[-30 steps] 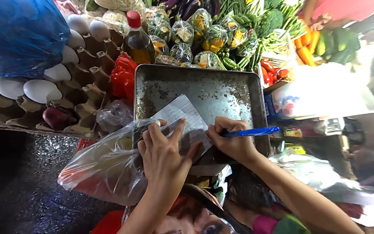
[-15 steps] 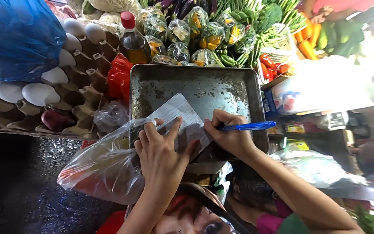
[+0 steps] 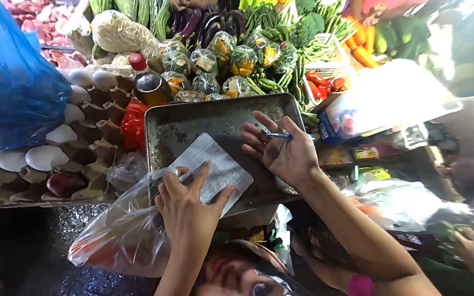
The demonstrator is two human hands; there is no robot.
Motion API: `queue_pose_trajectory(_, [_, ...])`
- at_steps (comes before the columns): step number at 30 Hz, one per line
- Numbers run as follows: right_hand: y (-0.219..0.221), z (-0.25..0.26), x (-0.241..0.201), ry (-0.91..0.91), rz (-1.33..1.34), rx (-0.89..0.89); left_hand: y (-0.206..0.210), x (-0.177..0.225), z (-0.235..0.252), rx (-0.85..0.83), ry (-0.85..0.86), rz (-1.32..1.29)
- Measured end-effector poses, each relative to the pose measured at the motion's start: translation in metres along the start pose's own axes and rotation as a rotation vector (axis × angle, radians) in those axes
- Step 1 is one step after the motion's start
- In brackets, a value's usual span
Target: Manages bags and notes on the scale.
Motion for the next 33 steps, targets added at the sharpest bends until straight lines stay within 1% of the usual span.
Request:
queue_pose_trajectory(2, [-0.0017, 0.0004, 0.0006, 0.012, -0.019, -0.066, -0.0002, 0.0004, 0.0006, 0.007, 0.004, -0.002])
queue_pose_trajectory(6, [-0.0013, -0.0003, 0.0006, 0.028, -0.031, -0.084, -0.0008, 0.0015, 0.0005, -0.002, -0.01, -0.011])
queue_pose_trajectory(15, [-0.0016, -0.0033, 0.0011, 0.064, 0.029, -0.07, -0.0011, 0.0009, -0.0007, 0.006, -0.018, -0.012])
queue_pose_trajectory(20, [-0.0005, -0.0032, 0.0013, 0.06, -0.005, -0.062, -0.0012, 0.0005, -0.0005, 0.012, -0.008, -0.004])
queue_pose_trajectory(26, [-0.0016, -0.0037, 0.0023, 0.059, 0.001, -0.097, -0.0007, -0.0003, -0.0011, 0.016, -0.007, -0.009])
queue_pose_trajectory(33, [0.0013, -0.0031, 0.0026, 0.066, 0.003, -0.069, 0.0, -0.0014, -0.0023, 0.015, -0.014, -0.006])
Point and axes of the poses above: each hand's wrist, its own z-axis towards the middle knuckle, its own y-axis out of the palm, x = y × z, the point moved 1 cm from there along z, towards the middle knuckle, and after that the axes turned 3 degrees about -x, right-handed, at the moved point
